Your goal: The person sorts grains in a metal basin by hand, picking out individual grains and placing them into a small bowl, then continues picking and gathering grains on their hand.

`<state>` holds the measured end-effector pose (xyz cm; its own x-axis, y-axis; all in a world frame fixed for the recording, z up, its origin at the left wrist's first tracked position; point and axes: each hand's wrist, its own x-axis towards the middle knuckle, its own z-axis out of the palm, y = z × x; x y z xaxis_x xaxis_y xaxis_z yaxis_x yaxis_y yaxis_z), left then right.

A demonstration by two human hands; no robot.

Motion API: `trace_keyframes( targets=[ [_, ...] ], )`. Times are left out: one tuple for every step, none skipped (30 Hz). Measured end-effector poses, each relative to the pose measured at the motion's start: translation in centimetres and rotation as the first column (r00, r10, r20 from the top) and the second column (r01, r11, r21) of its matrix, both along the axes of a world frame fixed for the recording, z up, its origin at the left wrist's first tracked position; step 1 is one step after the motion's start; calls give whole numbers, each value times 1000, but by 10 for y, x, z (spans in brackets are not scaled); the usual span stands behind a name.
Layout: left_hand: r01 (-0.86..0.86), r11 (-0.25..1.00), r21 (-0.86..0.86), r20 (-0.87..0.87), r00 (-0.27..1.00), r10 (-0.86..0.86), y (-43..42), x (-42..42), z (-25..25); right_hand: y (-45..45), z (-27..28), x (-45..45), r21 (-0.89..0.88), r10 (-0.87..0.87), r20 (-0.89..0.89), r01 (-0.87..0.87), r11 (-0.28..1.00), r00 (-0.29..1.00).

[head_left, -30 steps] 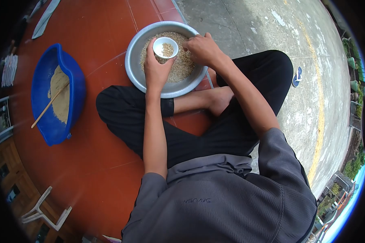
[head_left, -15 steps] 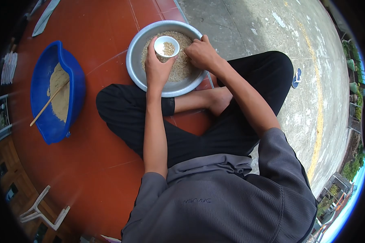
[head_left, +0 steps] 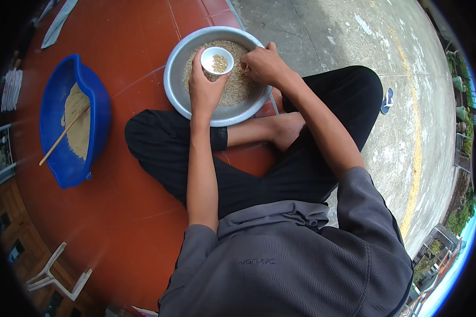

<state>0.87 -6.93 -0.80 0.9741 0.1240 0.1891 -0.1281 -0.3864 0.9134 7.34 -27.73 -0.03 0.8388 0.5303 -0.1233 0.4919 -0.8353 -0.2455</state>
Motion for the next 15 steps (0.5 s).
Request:
trace_keyframes(
  targets=[
    [1,1000,-7,-1,1000,-1,0,0,-1,1,-2,-2,1,9,18,-9,1000,1000],
    [1,1000,-14,-2,1000,-1,0,1,-1,1,-4,-3,5,28,45,-28,1000,999],
    [2,1000,-21,-3,1000,-2,0,1,-2,3,-5,-5,7,46,73,-47,999,996],
    [2,1000,-19,-3,1000,-2,0,1,-2,3,-5,-7,9,65,100,-66,998,993],
    [3,1000,-17,-3,1000,-3,0,1,-3,5,-6,-7,-39,75,83,-72,997,994],
    [3,1000,-14,-3,1000,-3,1,1,-3,6,-6,-7,-88,85,66,-79,993,994],
    [2,1000,-12,3,1000,-2,1,2,-4,8,-5,-7,-136,94,49,-87,987,994],
    [2,1000,-10,9,1000,-1,1,2,-4,8,-5,-7,-134,101,64,-91,987,993],
    [1,1000,-7,15,1000,-1,0,1,-4,8,-8,-7,-132,107,79,-96,987,991],
    [2,1000,-19,7,1000,-2,0,1,-4,7,-10,-7,-131,114,94,-101,986,989],
    [2,1000,-30,0,1000,-2,0,1,-3,7,-12,-7,-114,116,116,-102,988,986],
    [3,999,-41,-7,1000,-3,0,1,-4,7,-12,-8,-98,118,138,-105,990,983],
    [2,999,-44,-7,1000,-3,0,1,-5,7,-12,-9,-81,119,161,-107,991,980],
    [2,999,-48,-7,1000,-2,0,2,-6,7,-12,-10,-85,125,164,-112,990,979],
    [2,999,-52,-6,1000,-2,0,2,-5,8,-12,-10,-89,132,167,-118,989,977]
  ],
)
